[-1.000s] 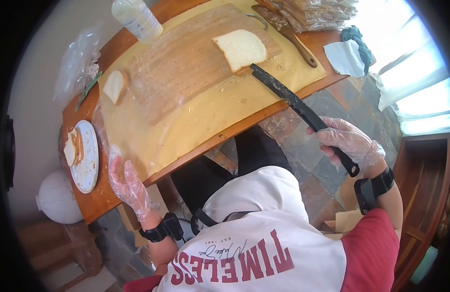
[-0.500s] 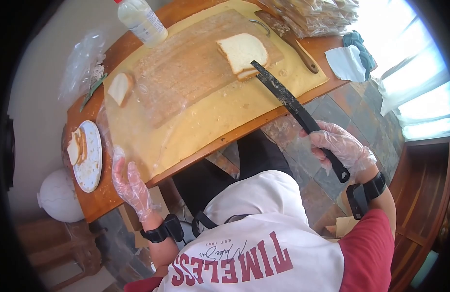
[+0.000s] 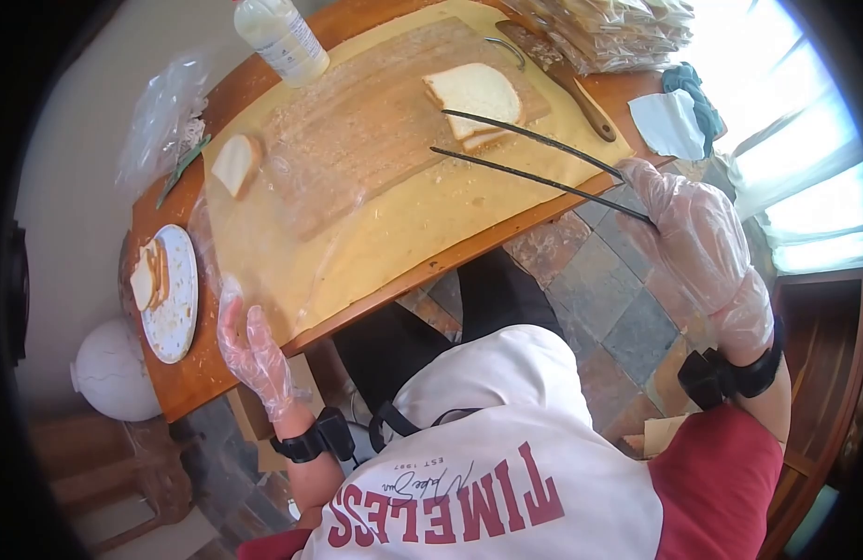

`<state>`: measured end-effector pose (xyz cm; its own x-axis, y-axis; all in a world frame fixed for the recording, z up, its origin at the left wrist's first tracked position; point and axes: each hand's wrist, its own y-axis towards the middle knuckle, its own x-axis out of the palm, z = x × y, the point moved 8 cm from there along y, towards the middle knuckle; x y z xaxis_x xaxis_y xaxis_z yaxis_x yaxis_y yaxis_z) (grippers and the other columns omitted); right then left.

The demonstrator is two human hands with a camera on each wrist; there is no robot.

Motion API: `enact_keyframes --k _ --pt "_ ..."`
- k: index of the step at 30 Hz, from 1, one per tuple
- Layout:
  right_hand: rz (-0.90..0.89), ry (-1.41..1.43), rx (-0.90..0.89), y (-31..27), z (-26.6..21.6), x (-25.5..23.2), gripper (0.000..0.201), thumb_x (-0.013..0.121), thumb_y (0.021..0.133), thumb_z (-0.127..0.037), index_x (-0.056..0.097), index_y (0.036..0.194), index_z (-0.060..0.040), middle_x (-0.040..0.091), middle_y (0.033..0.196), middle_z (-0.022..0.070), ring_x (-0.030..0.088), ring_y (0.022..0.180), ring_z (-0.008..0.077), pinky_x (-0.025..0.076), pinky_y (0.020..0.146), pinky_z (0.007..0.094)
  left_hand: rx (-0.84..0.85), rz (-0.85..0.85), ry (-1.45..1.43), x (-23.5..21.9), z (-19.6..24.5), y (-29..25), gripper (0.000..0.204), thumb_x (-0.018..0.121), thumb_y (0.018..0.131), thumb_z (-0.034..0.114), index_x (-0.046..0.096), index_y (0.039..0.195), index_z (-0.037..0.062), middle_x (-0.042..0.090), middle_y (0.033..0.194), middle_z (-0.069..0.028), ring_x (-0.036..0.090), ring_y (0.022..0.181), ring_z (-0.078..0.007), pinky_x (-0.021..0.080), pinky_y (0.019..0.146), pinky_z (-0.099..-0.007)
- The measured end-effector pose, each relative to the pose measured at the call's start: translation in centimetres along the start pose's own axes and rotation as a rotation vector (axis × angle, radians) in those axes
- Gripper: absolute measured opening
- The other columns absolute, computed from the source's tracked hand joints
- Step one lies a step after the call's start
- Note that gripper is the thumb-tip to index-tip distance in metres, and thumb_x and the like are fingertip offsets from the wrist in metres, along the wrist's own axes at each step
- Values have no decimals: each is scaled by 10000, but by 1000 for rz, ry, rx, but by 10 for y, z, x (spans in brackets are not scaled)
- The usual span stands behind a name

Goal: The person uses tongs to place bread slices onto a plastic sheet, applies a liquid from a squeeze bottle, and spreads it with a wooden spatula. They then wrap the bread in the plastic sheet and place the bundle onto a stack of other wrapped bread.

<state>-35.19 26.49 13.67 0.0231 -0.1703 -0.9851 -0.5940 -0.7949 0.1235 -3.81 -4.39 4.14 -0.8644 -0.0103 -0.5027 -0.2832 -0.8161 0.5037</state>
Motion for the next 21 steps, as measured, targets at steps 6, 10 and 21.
enact_keyframes --k 6,10,21 --pt "46 -86 -6 -6 -2 14 424 669 787 -74 552 1194 -57 617 794 184 620 751 367 475 655 428 1 -9 -22 1 -1 0 272 639 865 71 599 1115 -30 584 1195 -146 544 1119 -235 413 993 -364" --pt "46 -90 14 -8 4 20 406 662 792 -70 558 1184 -47 608 763 173 616 724 355 469 639 432 9 -12 -22 2 -1 0 270 632 870 86 596 1111 -30 584 1189 -151 543 1120 -252 408 994 -372" --pt "32 -71 41 -18 12 23 406 671 788 -71 570 1181 -65 605 746 170 610 702 350 463 637 421 26 -17 -15 2 1 0 255 616 883 112 591 1092 -31 585 1171 -166 539 1115 -286 394 994 -394"
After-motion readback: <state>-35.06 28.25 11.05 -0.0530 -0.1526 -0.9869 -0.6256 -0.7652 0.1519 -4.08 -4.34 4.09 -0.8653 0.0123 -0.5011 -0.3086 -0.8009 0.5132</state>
